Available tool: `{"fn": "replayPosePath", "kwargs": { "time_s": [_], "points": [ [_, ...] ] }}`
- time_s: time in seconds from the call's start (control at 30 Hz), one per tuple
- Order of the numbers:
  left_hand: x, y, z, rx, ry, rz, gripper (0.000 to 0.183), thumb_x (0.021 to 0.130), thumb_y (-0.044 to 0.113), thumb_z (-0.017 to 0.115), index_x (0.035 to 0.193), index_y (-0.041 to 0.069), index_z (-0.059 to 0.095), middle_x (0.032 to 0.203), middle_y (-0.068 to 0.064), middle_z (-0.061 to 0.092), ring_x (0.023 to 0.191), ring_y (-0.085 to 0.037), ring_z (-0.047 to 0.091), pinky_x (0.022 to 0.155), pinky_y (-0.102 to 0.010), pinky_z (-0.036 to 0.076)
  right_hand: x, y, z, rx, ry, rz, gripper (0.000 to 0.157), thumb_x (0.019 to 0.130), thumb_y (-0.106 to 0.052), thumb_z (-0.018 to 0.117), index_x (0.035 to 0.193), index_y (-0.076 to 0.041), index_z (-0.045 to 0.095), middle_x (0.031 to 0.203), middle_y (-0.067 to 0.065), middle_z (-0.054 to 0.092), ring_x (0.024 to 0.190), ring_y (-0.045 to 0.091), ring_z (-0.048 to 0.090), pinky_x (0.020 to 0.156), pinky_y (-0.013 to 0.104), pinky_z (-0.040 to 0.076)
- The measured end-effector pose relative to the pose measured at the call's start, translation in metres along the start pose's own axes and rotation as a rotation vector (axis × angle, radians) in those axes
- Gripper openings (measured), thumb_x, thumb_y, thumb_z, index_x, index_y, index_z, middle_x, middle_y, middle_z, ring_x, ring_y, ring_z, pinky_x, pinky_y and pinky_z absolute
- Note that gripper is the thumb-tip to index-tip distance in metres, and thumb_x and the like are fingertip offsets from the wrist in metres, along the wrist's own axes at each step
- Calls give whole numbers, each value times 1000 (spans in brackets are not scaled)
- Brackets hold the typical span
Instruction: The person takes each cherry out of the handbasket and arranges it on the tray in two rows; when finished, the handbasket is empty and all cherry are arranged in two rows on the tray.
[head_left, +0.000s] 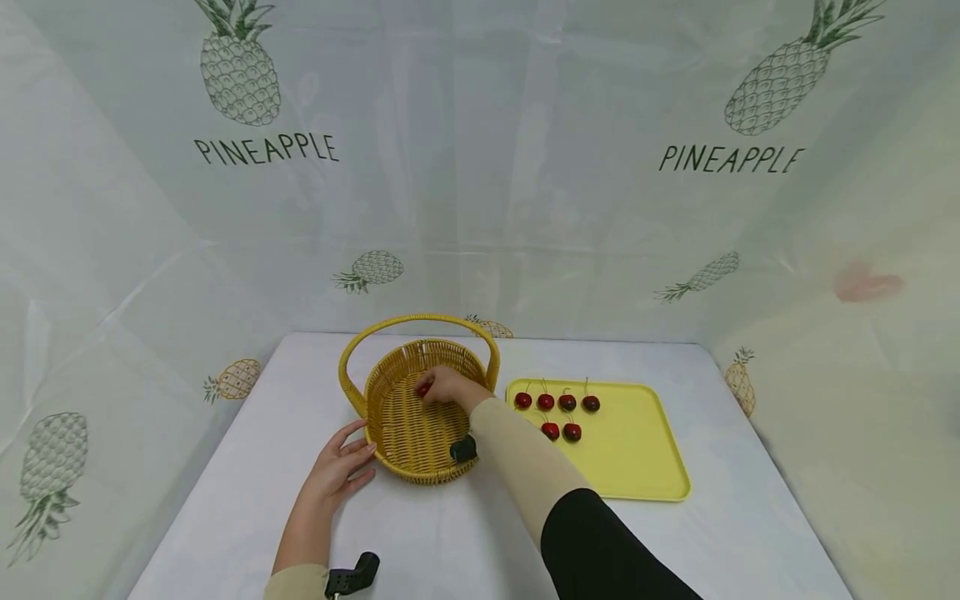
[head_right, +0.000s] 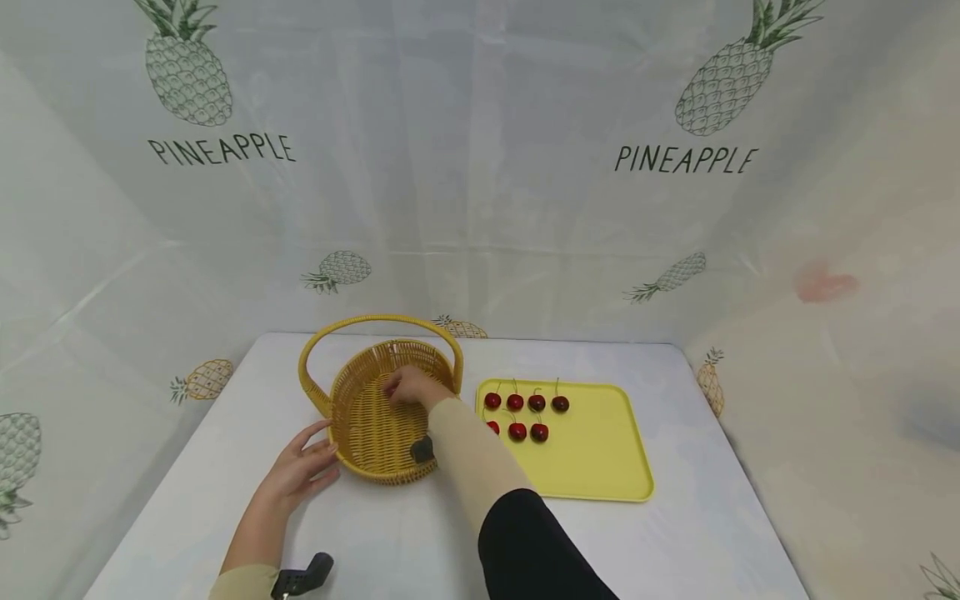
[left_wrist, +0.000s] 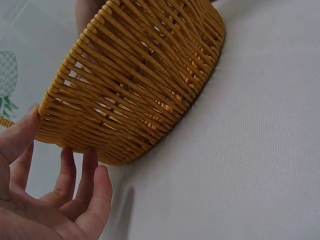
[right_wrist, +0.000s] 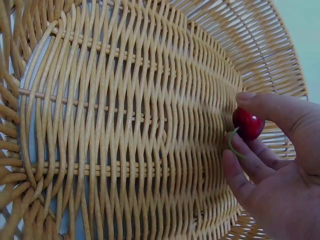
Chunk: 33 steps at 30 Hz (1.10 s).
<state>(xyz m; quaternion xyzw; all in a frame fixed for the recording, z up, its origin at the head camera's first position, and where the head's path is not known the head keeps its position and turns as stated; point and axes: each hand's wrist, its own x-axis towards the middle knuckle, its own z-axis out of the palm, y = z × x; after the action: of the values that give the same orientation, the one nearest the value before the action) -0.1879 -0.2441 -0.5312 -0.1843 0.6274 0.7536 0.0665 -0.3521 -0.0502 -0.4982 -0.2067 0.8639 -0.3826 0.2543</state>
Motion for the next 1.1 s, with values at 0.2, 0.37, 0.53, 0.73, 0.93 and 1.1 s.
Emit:
{"fn": "replayPosePath", "kwargs": {
  "time_s": [0.2, 0.37, 0.53, 0.73, 0.93, 1.1],
  "points": [
    [0, 0, 1, -9, -8, -6, 60, 95, 5, 63, 148, 13, 36, 130, -15, 52, 95, -15, 61, 82, -40, 50, -2, 0, -4, 56, 10, -55, 28, 87, -2, 72, 115, -3, 70, 107, 7, 67, 90, 14, 60, 79, 29, 50],
    [0, 1, 2, -17, -12, -11, 61, 94, 6, 64, 147, 14, 36, 122, -7, 57, 94, -14, 60, 82, -40, 50, -10, -3, -8, 56, 5, -99, 23, 88, -4, 72, 110, -2, 72, 96, 0, 67, 85, 11, 60, 76, 28, 50],
    [0, 1, 2, -12, -16, -17, 62, 94, 7, 64, 148, 15, 34, 127, -10, 55, 95, -13, 61, 84, -40, 50, -28, -9, -11, 87, 0, -139, 16, 88, -2, 72, 103, 0, 72, 92, 0, 67, 82, 12, 59, 78, 33, 51],
    [-2, 1, 1, -4, -19, -31, 63, 95, 8, 64, 149, 15, 33, 134, -14, 49, 99, -14, 60, 85, -40, 50, -47, -15, -15, 113, -18, -171, 9, 87, 3, 70, 95, 2, 72, 90, 5, 68, 78, 12, 59, 81, 39, 52],
    [-3, 1, 2, 20, -20, -25, 63, 95, 10, 65, 149, 16, 33, 136, -14, 47, 99, -13, 61, 86, -41, 50, -60, -15, -21, 100, -16, -174, 8, 87, 3, 71, 88, -5, 71, 87, 0, 65, 81, 12, 57, 83, 42, 51],
    [-1, 0, 3, 30, -29, -17, 63, 96, 9, 63, 150, 18, 32, 132, -12, 48, 98, -13, 61, 86, -40, 50, -70, -12, -27, 58, -9, -170, 9, 88, 0, 71, 87, -9, 69, 89, -2, 63, 86, 11, 57, 79, 34, 51]
  ]
}}
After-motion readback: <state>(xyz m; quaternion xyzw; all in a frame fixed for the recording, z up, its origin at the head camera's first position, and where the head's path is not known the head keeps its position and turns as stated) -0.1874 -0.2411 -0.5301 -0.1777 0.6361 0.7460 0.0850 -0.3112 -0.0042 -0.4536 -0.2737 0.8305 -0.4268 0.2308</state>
